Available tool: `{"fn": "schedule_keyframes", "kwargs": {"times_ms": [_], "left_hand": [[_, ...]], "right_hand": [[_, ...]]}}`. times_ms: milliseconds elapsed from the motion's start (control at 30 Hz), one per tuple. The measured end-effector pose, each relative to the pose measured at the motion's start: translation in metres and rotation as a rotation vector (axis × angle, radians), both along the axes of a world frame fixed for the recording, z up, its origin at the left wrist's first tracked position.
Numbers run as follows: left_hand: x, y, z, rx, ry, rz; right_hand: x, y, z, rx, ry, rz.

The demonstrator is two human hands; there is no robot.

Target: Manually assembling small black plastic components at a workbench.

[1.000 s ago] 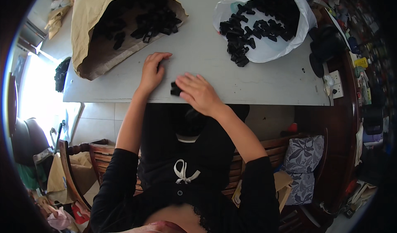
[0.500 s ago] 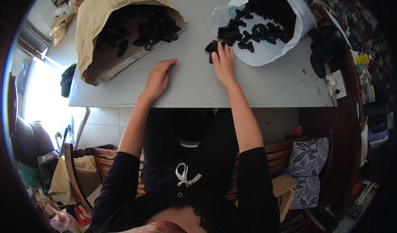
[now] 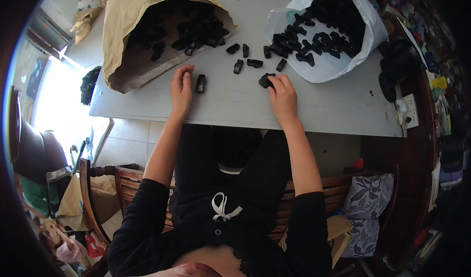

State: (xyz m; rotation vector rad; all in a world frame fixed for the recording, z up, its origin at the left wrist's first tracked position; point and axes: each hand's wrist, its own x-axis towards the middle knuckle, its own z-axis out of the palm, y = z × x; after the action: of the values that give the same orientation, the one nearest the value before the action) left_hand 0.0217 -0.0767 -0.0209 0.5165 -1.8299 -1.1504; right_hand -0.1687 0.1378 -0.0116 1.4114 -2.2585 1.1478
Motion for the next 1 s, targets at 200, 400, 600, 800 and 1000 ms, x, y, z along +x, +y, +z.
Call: {"fn": "schedule_keyframes", "kwargs": {"times_ms": [200, 400, 600, 800, 1000], "left_hand": [[0.011, 0.019, 0.01, -0.358, -0.382, 0.226], [0.013, 0.011, 0.015, -0.434, -0.446, -0.058], [0.01, 0.034, 0.017, -0.319, -0.337, -0.229], [0.014, 0.037, 0.016, -0.189, -0.308, -0.251], [0.011, 0.036, 0.016, -0.198, -0.343, -0.289]], "right_hand": [[0.012, 0.002, 0.008, 0.009, -0.189, 0.017], [0.029, -0.004, 0.003, -0.003, -0.656, 0.115], [0.052, -0.025, -0.004, -0.25, -0.918, 0.306], [0.067, -0.04, 0.008, -0.184, -0.709, 0.303], [0.075, -0.055, 0.013, -0.136, -0.306, 0.369]]}}
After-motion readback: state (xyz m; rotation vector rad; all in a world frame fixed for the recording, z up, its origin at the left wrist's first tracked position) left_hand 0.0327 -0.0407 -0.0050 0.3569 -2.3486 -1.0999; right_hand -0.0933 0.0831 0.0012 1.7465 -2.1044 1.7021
